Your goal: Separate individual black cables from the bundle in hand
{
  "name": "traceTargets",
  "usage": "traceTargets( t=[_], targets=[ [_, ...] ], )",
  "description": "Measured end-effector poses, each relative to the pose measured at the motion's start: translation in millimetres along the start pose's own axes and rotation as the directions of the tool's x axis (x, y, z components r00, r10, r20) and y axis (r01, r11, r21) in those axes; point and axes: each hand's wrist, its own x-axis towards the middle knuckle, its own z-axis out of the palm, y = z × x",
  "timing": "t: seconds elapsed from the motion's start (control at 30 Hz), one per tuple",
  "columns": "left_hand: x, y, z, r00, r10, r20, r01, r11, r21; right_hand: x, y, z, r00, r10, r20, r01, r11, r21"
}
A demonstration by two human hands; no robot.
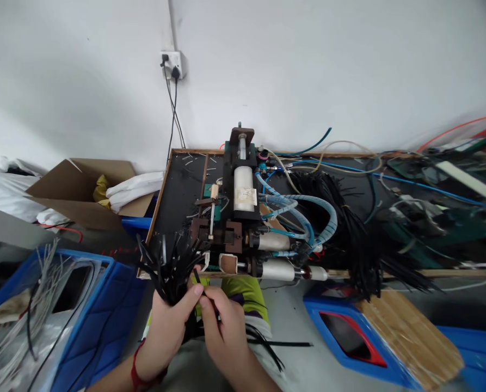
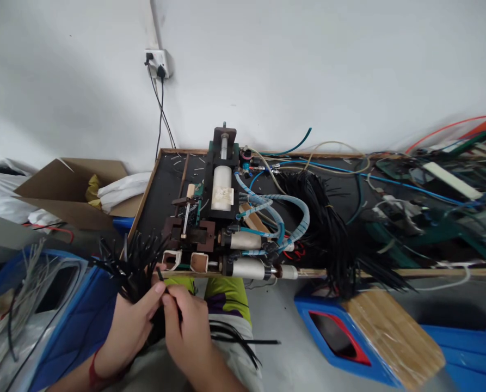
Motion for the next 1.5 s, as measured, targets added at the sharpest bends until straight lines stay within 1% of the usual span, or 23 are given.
traceTargets(
  t=[0.07, 0.13, 0.23, 0.3, 0.37, 0.47, 0.53, 0.57, 0.6, 0.63, 0.7, 0.77, 0.83, 0.9, 0.97, 1.07, 1.23, 1.37, 1.5],
  targets=[
    [1.8, -0.2, -0.5, 1.0, 0.002, -0.029, -0.001, 1.0, 0.014, 2.5, 1.5, 0.6, 0.999, 0.039, 0.008, -0.039, 0.998, 0.039],
    [4.0, 1.5, -0.2, 0.999, 0.024, -0.046, -0.023, 0.999, 0.033, 3.4, 5.2, 1.8, 0.994, 0.1, 0.049, -0.105, 0.988, 0.118],
    [6.9, 6.4, 1.3, 0.997, 0.065, -0.034, -0.063, 0.996, 0.054, 2.5, 12.5, 2.9, 0.969, 0.17, 0.179, -0.218, 0.927, 0.304],
    [7.9, 9.1, 2.3, 0.997, 0.073, -0.026, -0.072, 0.996, 0.057, 2.3, 16.2, 2.7, 0.953, 0.176, 0.245, -0.265, 0.877, 0.401],
    [8.3, 10.3, 3.2, 0.997, 0.067, -0.034, -0.064, 0.996, 0.06, 2.8, 18.6, 2.3, 0.948, 0.168, 0.27, -0.277, 0.852, 0.444],
    [8.8, 10.3, 4.2, 0.998, 0.047, -0.048, -0.044, 0.998, 0.054, 3.1, 21.8, 3.7, 0.945, 0.169, 0.279, -0.285, 0.845, 0.453],
    [9.8, 10.6, 4.8, 0.998, 0.04, -0.057, -0.039, 0.999, 0.024, 1.9, 25.2, 7.2, 0.944, 0.168, 0.284, -0.295, 0.816, 0.498],
    [10.6, 11.0, 4.8, 0.998, 0.037, -0.052, -0.037, 0.999, 0.005, 0.9, 27.1, 9.7, 0.944, 0.166, 0.286, -0.304, 0.776, 0.552],
    [11.7, 11.5, 4.5, 0.998, 0.036, -0.042, -0.037, 0.999, -0.014, -0.1, 28.9, 12.3, 0.944, 0.171, 0.282, -0.316, 0.712, 0.627],
    [12.9, 12.0, 3.8, 0.999, 0.038, -0.029, -0.039, 0.999, -0.031, -1.0, 30.2, 15.0, 0.943, 0.186, 0.274, -0.329, 0.622, 0.71],
    [15.8, 12.7, 1.3, 0.998, 0.056, -0.003, -0.056, 0.997, -0.056, -1.6, 31.3, 19.2, 0.937, 0.229, 0.263, -0.338, 0.402, 0.851],
    [18.5, 12.8, -2.1, 0.997, 0.077, 0.011, -0.076, 0.994, -0.075, -0.1, 30.3, 21.4, 0.93, 0.252, 0.269, -0.323, 0.206, 0.924],
    [20.4, 12.5, -4.9, 0.996, 0.089, 0.016, -0.087, 0.991, -0.097, 2.8, 28.4, 21.9, 0.926, 0.242, 0.288, -0.314, 0.077, 0.946],
    [21.1, 12.2, -6.1, 0.996, 0.087, 0.022, -0.084, 0.99, -0.116, 6.1, 26.7, 22.1, 0.922, 0.24, 0.304, -0.315, 0.005, 0.949],
    [20.8, 12.4, -5.7, 0.997, 0.081, 0.016, -0.078, 0.989, -0.129, 8.7, 26.0, 22.7, 0.918, 0.241, 0.317, -0.319, -0.028, 0.947],
    [20.0, 13.1, -4.4, 0.998, 0.058, 0.006, -0.057, 0.989, -0.136, 11.4, 26.0, 24.0, 0.916, 0.24, 0.322, -0.323, -0.037, 0.946],
    [20.5, 12.5, -4.7, 0.999, 0.041, 0.024, -0.037, 0.988, -0.148, 12.7, 26.7, 24.6, 0.914, 0.239, 0.328, -0.325, -0.051, 0.944],
    [21.1, 12.0, -4.8, 0.997, 0.063, 0.033, -0.057, 0.985, -0.164, 12.2, 26.6, 24.9, 0.912, 0.254, 0.322, -0.324, -0.034, 0.945],
    [19.7, 12.8, -5.1, 0.993, 0.099, 0.067, -0.084, 0.977, -0.194, 12.8, 25.1, 26.2, 0.91, 0.271, 0.312, -0.321, -0.011, 0.947]
  ],
)
